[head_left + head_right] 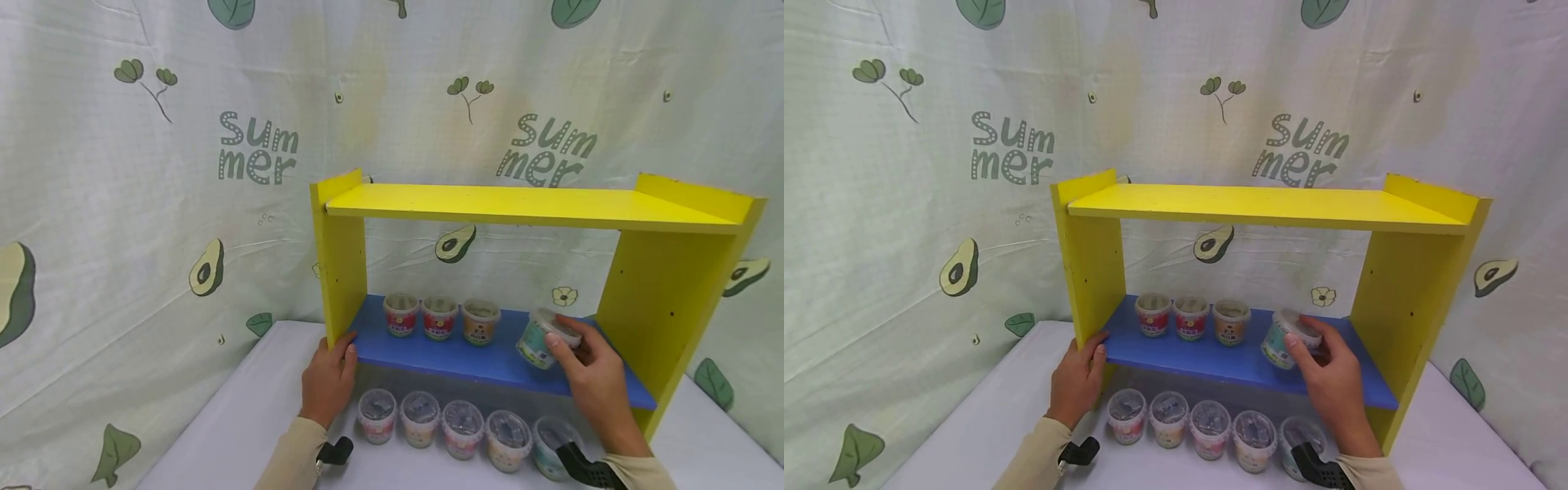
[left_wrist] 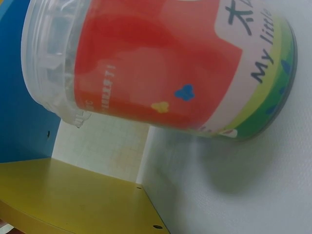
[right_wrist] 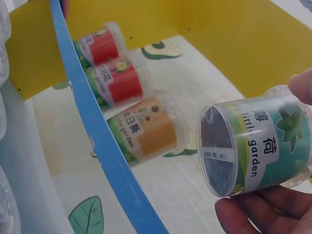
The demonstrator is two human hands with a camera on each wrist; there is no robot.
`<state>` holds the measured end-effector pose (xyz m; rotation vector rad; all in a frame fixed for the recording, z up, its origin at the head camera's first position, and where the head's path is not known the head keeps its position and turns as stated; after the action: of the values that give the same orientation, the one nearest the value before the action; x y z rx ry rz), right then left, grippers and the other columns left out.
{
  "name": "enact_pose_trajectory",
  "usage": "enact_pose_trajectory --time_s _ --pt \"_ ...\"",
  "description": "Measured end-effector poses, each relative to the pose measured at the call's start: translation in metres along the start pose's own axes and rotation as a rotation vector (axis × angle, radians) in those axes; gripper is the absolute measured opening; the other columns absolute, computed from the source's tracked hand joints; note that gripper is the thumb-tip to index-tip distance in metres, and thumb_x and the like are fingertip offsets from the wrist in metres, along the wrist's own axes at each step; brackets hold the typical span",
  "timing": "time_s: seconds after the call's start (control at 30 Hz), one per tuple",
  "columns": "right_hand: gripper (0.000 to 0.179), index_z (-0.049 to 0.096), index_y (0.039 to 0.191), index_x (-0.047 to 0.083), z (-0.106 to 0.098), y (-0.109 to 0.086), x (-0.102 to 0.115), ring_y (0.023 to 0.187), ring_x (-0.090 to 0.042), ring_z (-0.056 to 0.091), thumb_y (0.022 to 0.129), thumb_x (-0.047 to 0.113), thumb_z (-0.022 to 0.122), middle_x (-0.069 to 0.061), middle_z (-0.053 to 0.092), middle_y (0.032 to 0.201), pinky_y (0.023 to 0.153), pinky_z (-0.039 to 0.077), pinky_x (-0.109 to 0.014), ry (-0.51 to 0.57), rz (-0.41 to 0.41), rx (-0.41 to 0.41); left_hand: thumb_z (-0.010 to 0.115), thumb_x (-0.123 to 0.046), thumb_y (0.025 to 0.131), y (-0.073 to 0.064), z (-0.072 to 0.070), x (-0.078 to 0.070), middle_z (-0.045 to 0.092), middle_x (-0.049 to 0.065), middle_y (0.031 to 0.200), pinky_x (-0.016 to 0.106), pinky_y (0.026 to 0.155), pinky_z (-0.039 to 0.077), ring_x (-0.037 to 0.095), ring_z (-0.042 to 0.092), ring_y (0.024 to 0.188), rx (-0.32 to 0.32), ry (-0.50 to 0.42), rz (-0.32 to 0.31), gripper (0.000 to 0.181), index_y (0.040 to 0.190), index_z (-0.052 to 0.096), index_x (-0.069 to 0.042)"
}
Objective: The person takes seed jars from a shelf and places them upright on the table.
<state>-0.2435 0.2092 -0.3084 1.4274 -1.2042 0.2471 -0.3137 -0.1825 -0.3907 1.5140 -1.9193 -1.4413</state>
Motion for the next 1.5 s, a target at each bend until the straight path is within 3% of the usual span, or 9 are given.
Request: enact_pose_trajectory --time_s 0.27,1.07,1.5 --pt "0.040 0.052 0.130 0.013 0.004 -0.003 0.005 0.089 0.000 0.058 0.091 0.020 0.059 -0.005 0.054 0.111 0.070 0.045 -0.011 0.002 -0.018 0.029 0.046 -0.037 0.095 -0.002 0.001 0.002 0.056 0.010 0.097 0.041 0.058 0.049 0.021 0.056 0.074 0.006 0.010 -0.008 0.033 0.120 0.062 -0.023" --pt "0.042 0.050 0.132 0.017 0.019 -0.010 0.016 0.091 -0.002 0.058 0.092 0.028 0.057 -0.007 0.055 0.115 0.069 0.047 -0.015 0.000 -0.010 0.134 0.046 -0.036 0.095 0.000 -0.001 0.003 0.056 0.010 0.097 0.041 0.059 0.049 0.021 0.056 0.074 -0.001 0.003 0.000 0.032 0.120 0.061 -0.024" --pt "0.042 0.050 0.130 0.019 0.026 -0.024 0.014 0.092 -0.004 0.059 0.091 0.030 0.058 -0.010 0.055 0.118 0.067 0.049 -0.020 -0.028 -0.016 0.219 0.046 -0.036 0.095 0.000 0.001 0.001 0.056 0.011 0.099 0.042 0.058 0.049 0.022 0.057 0.076 0.007 -0.007 -0.001 0.032 0.120 0.062 -0.023"
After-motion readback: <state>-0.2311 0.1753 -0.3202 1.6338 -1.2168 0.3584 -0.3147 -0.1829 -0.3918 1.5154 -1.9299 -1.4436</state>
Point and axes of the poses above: each hand's wrist, its own y-axis towards the middle knuckle, its own z-axis out of the palm, x = y × z, the point moved 3 cm from there along y, towards the middle knuckle
